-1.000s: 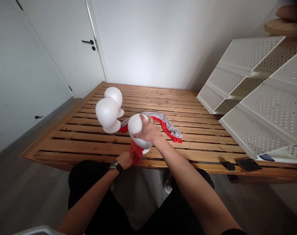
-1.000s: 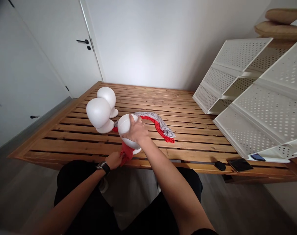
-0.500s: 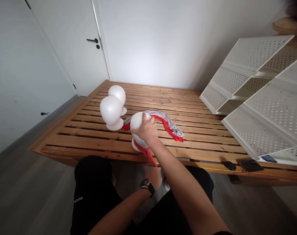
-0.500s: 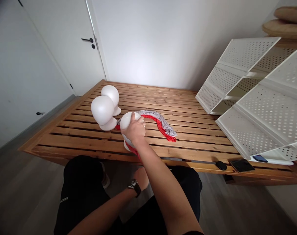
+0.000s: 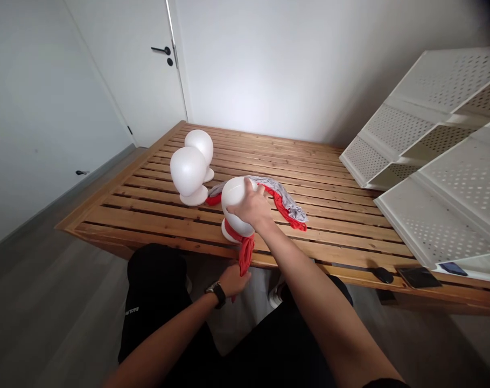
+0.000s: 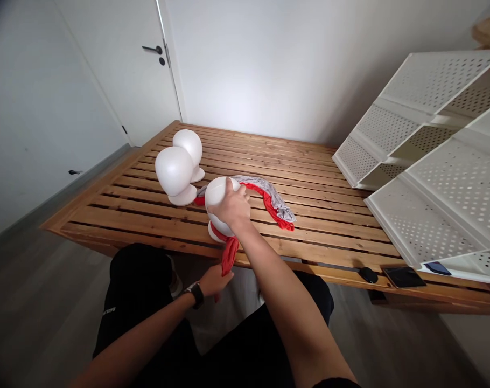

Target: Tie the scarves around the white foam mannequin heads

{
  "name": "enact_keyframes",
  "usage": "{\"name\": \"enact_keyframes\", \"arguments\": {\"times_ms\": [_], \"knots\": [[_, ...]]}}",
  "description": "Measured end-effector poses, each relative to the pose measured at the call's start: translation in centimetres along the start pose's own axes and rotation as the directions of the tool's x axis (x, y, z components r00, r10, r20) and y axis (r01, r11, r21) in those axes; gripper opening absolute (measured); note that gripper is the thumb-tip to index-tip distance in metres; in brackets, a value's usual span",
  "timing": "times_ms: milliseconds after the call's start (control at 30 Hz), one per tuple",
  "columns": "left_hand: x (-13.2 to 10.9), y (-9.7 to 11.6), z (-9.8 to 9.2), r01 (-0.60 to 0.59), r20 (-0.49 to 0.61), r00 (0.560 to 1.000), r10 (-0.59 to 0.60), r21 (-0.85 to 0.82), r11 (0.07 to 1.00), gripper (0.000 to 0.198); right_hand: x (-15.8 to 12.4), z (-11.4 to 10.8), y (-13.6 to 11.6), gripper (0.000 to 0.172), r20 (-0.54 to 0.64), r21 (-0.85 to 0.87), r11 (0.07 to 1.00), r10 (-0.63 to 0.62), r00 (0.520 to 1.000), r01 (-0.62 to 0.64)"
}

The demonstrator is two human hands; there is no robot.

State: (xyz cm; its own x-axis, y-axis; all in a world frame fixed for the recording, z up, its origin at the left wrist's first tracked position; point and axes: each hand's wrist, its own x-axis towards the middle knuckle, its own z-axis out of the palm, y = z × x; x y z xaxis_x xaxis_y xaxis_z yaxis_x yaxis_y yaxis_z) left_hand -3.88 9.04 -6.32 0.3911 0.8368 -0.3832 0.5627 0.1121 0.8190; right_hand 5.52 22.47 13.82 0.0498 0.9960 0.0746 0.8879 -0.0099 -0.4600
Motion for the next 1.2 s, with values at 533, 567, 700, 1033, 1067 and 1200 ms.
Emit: {"name": "enact_keyframes", "arguments": {"times_ms": [533,567,700,1033,1067,1200], "knots": [[4.4,-1.2,-7.1,-0.197,-0.450,0.834,0.320,0.300,0.934,0.034,12.5,-20.0,13.4,0.124,-0.308,-0.272,0.952,0.050,0.950,-0.138],[5.2,-1.7,-7.5,-0.199,-0.452,0.803,0.388,0.410,0.890,0.036,13.8,-21.4,15.0,0.118,-0.328,-0.336,0.922,0.075,0.942,-0.191],[7.7,-3.5,-7.5,-0.160,-0.380,0.785,0.490,0.639,0.752,0.045,18.6,-24.6,22.4,0.102,-0.382,-0.554,0.773,0.091,0.920,-0.307],[8.7,-4.3,-6.7,-0.100,-0.382,0.781,0.493,0.704,0.703,0.050,25.5,-19.2,36.9,0.110,-0.198,-0.525,0.808,0.190,0.962,-0.267],[8.8,-4.3,-6.7,-0.096,-0.382,0.780,0.495,0.709,0.698,0.051,26.2,-18.6,37.8,0.109,-0.168,-0.523,0.816,0.183,0.968,-0.246],[8.8,-4.6,-6.7,-0.074,-0.371,0.785,0.496,0.739,0.669,0.052,29.0,-16.9,40.8,0.106,-0.138,-0.532,0.816,0.179,0.974,-0.226]]}}
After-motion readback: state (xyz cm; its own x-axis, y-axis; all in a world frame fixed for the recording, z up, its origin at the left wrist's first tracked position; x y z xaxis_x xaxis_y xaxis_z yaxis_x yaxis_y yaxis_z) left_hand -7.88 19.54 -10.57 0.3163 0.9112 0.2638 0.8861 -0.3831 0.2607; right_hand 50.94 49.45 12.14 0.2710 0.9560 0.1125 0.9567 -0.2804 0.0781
